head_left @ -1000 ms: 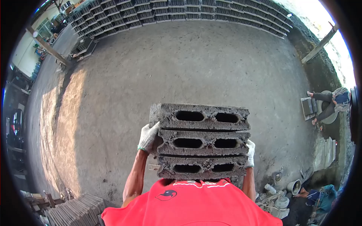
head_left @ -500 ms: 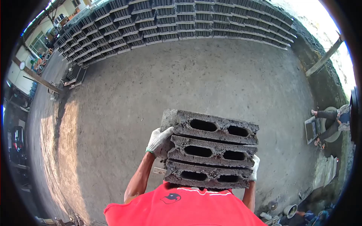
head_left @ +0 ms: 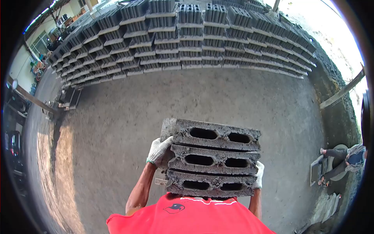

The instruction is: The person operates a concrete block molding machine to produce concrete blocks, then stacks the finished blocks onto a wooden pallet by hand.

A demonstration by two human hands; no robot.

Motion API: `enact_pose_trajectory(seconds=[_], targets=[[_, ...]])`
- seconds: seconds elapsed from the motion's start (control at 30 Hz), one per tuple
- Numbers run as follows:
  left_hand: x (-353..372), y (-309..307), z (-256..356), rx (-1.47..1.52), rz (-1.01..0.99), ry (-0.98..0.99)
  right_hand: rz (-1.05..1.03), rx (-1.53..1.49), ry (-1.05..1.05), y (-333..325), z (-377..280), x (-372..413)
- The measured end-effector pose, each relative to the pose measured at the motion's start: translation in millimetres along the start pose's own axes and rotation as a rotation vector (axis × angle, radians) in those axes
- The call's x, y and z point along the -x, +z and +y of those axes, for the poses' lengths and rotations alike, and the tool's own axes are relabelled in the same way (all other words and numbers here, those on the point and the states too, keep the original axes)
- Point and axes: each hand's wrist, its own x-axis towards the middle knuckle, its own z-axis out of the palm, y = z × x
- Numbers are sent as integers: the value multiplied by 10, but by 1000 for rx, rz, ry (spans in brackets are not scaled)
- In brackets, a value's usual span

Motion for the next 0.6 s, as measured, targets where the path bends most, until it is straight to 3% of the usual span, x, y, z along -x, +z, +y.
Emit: enact_pose_trajectory(seconds=[0.1, 0.17, 0.27, 0.3, 0.37, 0.47, 0.6], targets=[[-806, 351, 625, -33, -24, 79, 95, -32, 21, 156, -140, -948], [-1457, 582, 1009, -69, -19, 60, 39, 14, -51, 303, -176, -1789], [-2231, 1001, 1473, 129, -54, 103, -12, 72, -53, 595, -619, -2968], [-2618, 1123, 1461, 169, 7, 154, -45, 97, 3, 594, -751, -3362], [-2974, 1318, 1943, 92, 77, 12, -68, 101, -27, 756, -1155, -4034], [-3607, 1521, 2326, 194, 129, 61, -99, 39, 9, 1060, -1704, -4874], [-4432, 1623, 2932, 157, 235, 66, -236, 49, -60, 1593, -1786, -6207]])
